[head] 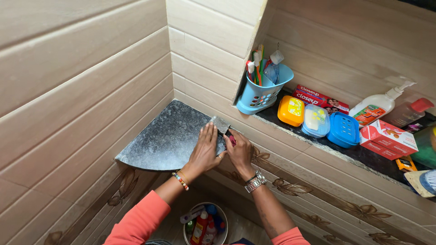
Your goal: The person organizes bathroom supplies on a shelf, moving a red box, an orange soap bar, and cleaning tools including a scrubber and brush. They wipe the shelf and a corner shelf with a cloth, then place a blue toilet cleaner bottle on the upper shelf.
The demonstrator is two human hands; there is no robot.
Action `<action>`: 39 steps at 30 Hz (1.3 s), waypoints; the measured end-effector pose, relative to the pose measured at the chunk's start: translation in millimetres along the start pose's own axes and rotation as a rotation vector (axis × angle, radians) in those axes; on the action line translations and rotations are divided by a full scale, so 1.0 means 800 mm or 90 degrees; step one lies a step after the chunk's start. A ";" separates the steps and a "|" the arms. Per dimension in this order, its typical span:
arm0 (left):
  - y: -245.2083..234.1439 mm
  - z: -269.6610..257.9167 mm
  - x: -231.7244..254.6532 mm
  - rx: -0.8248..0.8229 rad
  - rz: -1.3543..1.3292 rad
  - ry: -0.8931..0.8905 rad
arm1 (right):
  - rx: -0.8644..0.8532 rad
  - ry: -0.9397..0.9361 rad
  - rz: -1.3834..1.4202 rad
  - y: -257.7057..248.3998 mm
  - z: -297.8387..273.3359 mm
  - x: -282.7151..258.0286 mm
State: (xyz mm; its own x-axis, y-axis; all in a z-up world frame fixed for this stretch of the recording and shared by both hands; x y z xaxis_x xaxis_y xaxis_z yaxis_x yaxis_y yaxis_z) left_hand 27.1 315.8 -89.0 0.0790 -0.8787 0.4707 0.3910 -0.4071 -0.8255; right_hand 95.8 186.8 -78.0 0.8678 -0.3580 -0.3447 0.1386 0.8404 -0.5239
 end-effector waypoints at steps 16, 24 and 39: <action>-0.002 -0.002 0.004 0.003 0.011 0.004 | 0.003 0.008 -0.042 0.000 0.011 -0.002; -0.012 -0.017 0.014 0.043 0.033 0.104 | 0.002 -0.116 -0.136 0.001 0.001 -0.022; -0.011 -0.015 0.015 0.027 0.051 0.097 | -0.045 -0.120 -0.140 0.002 -0.003 -0.018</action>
State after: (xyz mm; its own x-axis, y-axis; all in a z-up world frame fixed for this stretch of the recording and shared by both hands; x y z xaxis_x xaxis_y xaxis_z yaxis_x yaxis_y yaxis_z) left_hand 13.8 305.9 -80.0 -0.0266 -0.9368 0.3490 0.4272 -0.3263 -0.8432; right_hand 82.2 192.6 -75.5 0.8951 -0.4405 -0.0691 0.3051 0.7179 -0.6257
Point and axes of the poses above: each hand's wrist, its own z-axis towards the middle knuckle, its own y-axis out of the palm, x = y × z, the point moved 4 cm from there along z, towards the middle knuckle, and after that the axes turned 12 degrees about -y, right-handed, at the moved point
